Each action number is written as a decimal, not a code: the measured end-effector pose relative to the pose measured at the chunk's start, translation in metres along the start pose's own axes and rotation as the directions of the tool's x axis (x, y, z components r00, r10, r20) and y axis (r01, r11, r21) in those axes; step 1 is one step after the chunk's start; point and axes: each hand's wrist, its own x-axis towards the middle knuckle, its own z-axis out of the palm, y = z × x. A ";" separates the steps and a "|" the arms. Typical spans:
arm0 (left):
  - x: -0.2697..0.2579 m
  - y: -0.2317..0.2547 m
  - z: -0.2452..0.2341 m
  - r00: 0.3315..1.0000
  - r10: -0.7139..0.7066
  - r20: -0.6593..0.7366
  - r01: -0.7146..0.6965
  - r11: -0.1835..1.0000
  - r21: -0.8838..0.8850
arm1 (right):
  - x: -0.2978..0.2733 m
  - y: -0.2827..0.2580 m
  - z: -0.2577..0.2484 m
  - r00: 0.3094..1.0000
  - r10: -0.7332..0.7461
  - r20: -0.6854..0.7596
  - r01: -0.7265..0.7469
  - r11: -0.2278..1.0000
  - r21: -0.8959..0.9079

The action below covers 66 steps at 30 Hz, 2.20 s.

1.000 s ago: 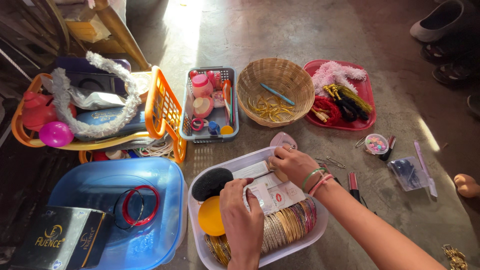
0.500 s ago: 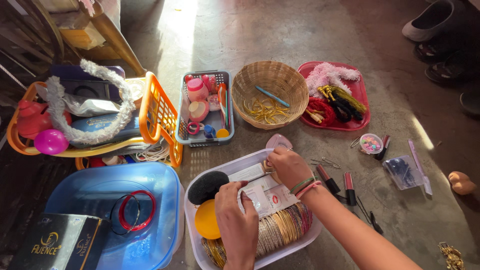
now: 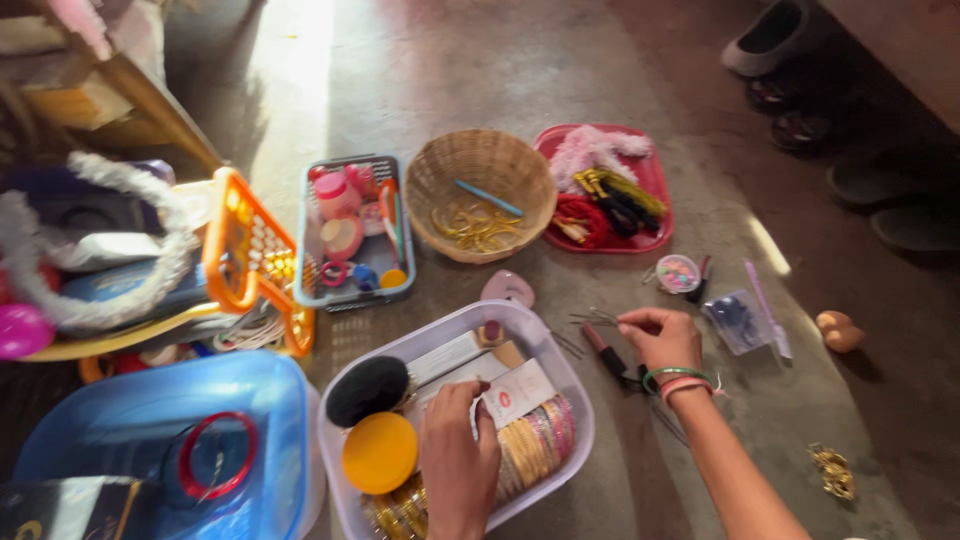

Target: The person sits on the floor and organizes various personal items, including jewelry, makeup, and hair accessories, into plastic containers and baskets. They handle a yellow container, a gold chain, a black hair accessory, a pearl necklace, and several makeup items, placing them into a white plastic tub.

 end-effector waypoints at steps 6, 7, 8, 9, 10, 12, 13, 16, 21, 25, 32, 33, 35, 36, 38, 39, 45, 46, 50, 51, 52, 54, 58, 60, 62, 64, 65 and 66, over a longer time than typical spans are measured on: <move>-0.003 0.006 0.010 0.996 -0.004 0.093 0.002 1.000 0.021 | 0.007 0.063 -0.013 0.992 -0.120 -0.022 0.110 0.957 -0.268; -0.003 0.007 0.011 0.995 -0.002 0.098 0.000 1.000 0.025 | 0.005 0.064 -0.010 0.984 -0.175 0.009 0.169 0.931 -0.324; -0.004 0.009 0.012 0.994 -0.016 0.110 0.013 0.999 0.031 | 0.002 0.064 -0.006 0.987 -0.157 0.028 0.158 0.930 -0.331; -0.005 0.010 0.012 0.992 -0.030 0.122 0.026 0.999 0.038 | -0.004 0.063 0.000 0.989 -0.139 0.046 0.146 0.930 -0.337; -0.004 0.012 0.014 0.990 -0.041 0.132 0.035 0.998 0.044 | -0.006 0.061 0.003 0.991 -0.123 0.061 0.136 0.929 -0.343; -0.005 0.013 0.016 0.991 -0.032 0.131 0.025 0.998 0.055 | -0.010 0.060 0.003 0.992 -0.079 0.094 0.106 0.942 -0.320; -0.006 0.011 0.018 0.991 -0.027 0.130 0.019 0.998 0.061 | -0.010 0.061 0.001 0.992 -0.058 0.111 0.090 0.947 -0.308; -0.006 0.003 0.026 0.990 -0.011 0.141 0.003 0.998 0.056 | -0.001 0.073 -0.010 0.993 -0.096 -0.064 0.087 0.987 -0.133; -0.012 -0.010 0.043 0.991 -0.018 0.134 0.010 0.998 0.066 | 0.074 0.097 -0.045 0.930 -0.246 -0.275 0.174 0.950 -0.260; -0.009 -0.027 0.053 0.992 0.056 0.112 -0.064 0.996 0.067 | 0.118 0.095 -0.046 0.911 -0.399 -0.105 0.300 0.814 -0.497; -0.006 -0.040 0.062 0.987 0.010 0.158 -0.027 0.994 0.110 | 0.095 0.073 -0.031 0.973 -0.231 -0.023 0.190 0.848 -0.496; -0.007 -0.041 0.062 0.988 0.005 0.155 -0.021 0.994 0.104 | 0.085 0.069 -0.027 0.947 -0.319 -0.037 0.252 0.811 -0.528; -0.008 -0.040 0.060 0.989 0.011 0.146 -0.023 0.996 0.085 | 0.069 0.054 -0.011 0.900 -0.424 -0.098 0.367 0.860 -0.354; -0.007 -0.039 0.059 0.990 0.024 0.139 -0.034 0.997 0.075 | 0.065 0.043 -0.001 0.871 -0.471 -0.140 0.427 0.866 -0.260; -0.007 -0.034 0.055 0.992 0.019 0.121 -0.028 0.997 0.067 | 0.056 0.017 0.021 0.860 -0.476 0.184 0.478 0.878 0.039; -0.007 -0.030 0.055 0.994 0.002 0.111 -0.010 0.998 0.069 | 0.050 0.003 0.035 0.841 -0.462 0.282 0.470 0.882 0.041; 0.002 -0.014 0.030 0.997 -0.071 -0.009 0.071 0.996 0.051 | 0.034 -0.024 0.078 0.715 -0.543 0.439 0.610 0.792 -0.014; 0.004 -0.013 0.023 0.993 -0.115 -0.020 0.116 0.992 0.046 | 0.035 -0.022 0.080 0.740 -0.456 0.494 0.536 0.844 -0.025; 0.007 -0.002 0.008 0.991 -0.122 -0.058 0.121 0.993 -0.014 | 0.041 -0.008 0.094 0.729 -0.418 0.542 0.521 0.852 -0.044; 0.008 -0.001 0.004 0.991 -0.115 -0.062 0.114 0.993 -0.020 | 0.046 -0.004 0.096 0.710 -0.455 0.537 0.576 0.814 -0.072; 0.008 0.001 0.001 0.992 -0.108 -0.063 0.106 0.994 -0.028 | 0.048 0.002 0.096 0.690 -0.490 0.533 0.627 0.772 -0.103; 0.009 0.000 -0.006 0.988 -0.128 -0.085 0.124 0.991 -0.050 | 0.047 0.010 0.097 0.671 -0.556 0.491 0.697 0.700 -0.159; 0.011 0.000 -0.014 0.984 -0.129 -0.122 0.123 0.991 -0.060 | 0.036 0.003 0.087 0.683 -0.582 0.442 0.706 0.681 -0.193; 0.010 0.001 -0.017 0.981 -0.167 -0.103 0.159 0.984 -0.076 | 0.027 -0.019 0.068 0.823 -0.472 0.317 0.550 0.802 -0.233; 0.010 0.001 -0.016 0.970 -0.233 -0.072 0.222 0.964 -0.144 | 0.010 -0.046 0.034 0.923 -0.333 0.192 0.369 0.907 -0.203; 0.011 0.000 -0.014 0.945 -0.325 -0.027 0.308 0.916 -0.257 | -0.014 -0.077 0.001 0.947 -0.292 0.131 0.309 0.942 -0.132; 0.011 -0.001 -0.011 0.935 -0.353 0.016 0.338 0.881 -0.331 | -0.031 -0.092 -0.009 0.936 -0.329 0.124 0.342 0.933 -0.109; 0.013 -0.002 -0.007 0.925 -0.376 0.061 0.367 0.839 -0.401 | -0.047 -0.107 -0.014 0.925 -0.363 0.115 0.373 0.924 -0.085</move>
